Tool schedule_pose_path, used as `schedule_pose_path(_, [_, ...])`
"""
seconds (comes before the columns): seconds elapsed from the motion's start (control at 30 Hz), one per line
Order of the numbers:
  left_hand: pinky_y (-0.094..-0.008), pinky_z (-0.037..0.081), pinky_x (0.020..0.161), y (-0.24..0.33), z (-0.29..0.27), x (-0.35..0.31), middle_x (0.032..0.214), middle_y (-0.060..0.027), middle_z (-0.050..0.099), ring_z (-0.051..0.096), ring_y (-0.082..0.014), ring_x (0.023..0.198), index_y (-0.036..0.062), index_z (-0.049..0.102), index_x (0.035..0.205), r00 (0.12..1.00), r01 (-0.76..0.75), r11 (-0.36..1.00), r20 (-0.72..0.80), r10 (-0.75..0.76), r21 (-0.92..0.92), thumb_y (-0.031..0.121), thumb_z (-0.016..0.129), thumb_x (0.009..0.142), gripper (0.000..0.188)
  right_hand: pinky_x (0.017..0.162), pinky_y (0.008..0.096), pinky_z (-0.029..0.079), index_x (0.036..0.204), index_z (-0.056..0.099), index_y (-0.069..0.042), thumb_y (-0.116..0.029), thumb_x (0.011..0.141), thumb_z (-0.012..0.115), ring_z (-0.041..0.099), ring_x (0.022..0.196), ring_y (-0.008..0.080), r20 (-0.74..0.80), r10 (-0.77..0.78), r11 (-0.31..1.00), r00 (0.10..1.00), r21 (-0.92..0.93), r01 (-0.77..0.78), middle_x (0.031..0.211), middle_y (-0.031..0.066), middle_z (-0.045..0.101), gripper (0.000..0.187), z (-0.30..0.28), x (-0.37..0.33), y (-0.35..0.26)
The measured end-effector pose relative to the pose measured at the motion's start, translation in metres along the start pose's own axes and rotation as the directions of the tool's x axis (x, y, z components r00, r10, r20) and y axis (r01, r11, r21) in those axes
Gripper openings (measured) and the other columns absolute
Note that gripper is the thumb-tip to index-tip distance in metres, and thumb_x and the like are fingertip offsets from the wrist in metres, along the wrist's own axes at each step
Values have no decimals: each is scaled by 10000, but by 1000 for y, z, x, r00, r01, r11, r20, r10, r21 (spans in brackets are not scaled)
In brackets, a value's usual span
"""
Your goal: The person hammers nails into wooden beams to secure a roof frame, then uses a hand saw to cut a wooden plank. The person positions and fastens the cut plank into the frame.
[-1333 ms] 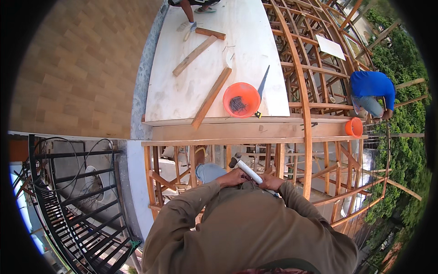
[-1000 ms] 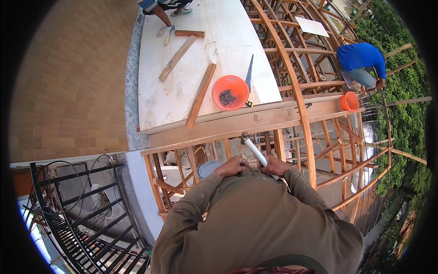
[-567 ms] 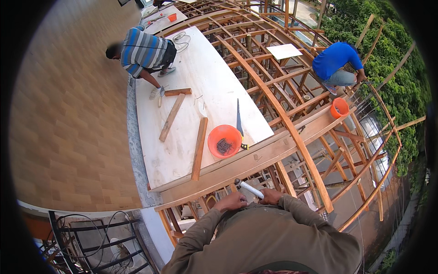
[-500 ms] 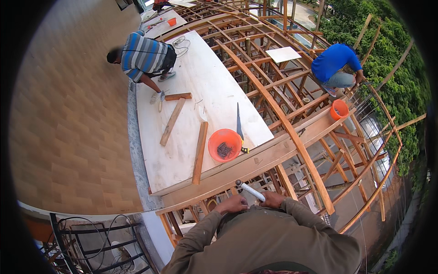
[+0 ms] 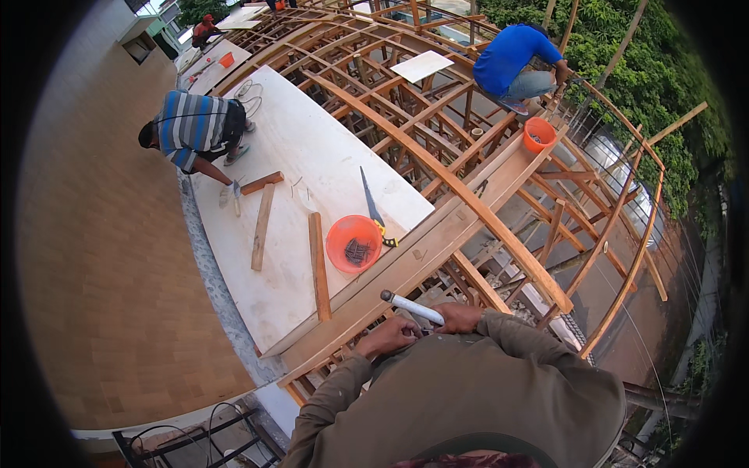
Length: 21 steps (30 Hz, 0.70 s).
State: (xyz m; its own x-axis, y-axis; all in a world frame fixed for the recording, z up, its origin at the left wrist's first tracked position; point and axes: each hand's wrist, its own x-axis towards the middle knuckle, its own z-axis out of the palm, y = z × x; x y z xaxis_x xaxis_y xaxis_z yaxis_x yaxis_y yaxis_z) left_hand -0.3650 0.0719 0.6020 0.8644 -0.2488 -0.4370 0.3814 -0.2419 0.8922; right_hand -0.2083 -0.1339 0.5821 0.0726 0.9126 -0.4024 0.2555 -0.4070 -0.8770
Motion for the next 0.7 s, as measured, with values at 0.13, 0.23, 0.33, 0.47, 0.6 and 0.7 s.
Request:
schedule_pose_path(0.13, [-366,535,826,13,-2,-6,917,-105,748,685,-196,869,15,750,1035,999,54,990,2,-55,130,101,712,891,172,767,382,503,1048,607,-32,-154,850,755,623,837,211,4,44,998,999,43,-44,894,97,671,276,-5,-8,-9])
schedule_pose_path(0.23, [-388,529,825,7,4,-4,922,-170,733,694,-241,883,11,740,1027,998,49,969,-46,-39,244,85,717,876,169,802,403,526,1037,641,-23,-196,847,758,682,899,291,-17,-8,996,1000,86,9,927,138,700,283,-2,-9,1])
schedule_pose_path(0.33, [-407,514,785,24,8,5,883,-184,709,685,-266,844,-6,717,979,1000,23,965,-5,-22,261,62,711,860,137,814,433,532,1047,659,-35,-205,834,758,692,927,347,-13,33,999,999,-40,-34,953,168,710,290,3,-5,6])
schedule_pose_path(0.47, [-436,499,782,0,6,11,927,-193,688,661,-330,872,-5,687,960,998,-54,960,33,47,276,46,701,850,122,843,470,534,1079,667,-47,-213,821,765,685,984,393,-84,49,998,995,-42,-53,998,199,711,322,11,-7,10])
schedule_pose_path(0.6, [-467,496,829,-8,15,15,1047,-216,677,635,-408,974,18,688,1009,991,-122,945,-21,135,304,13,694,815,194,834,484,526,1109,646,-47,-183,823,762,677,976,402,-165,-41,999,985,-40,35,1000,200,702,337,16,-12,9])
schedule_pose_path(0.7, [-465,501,827,-11,16,15,988,-211,691,650,-407,942,20,696,1007,990,-124,935,-17,137,332,4,685,826,182,824,486,512,1122,616,-41,-159,837,763,668,962,400,-148,-33,999,988,-34,28,984,195,690,342,18,-17,12])
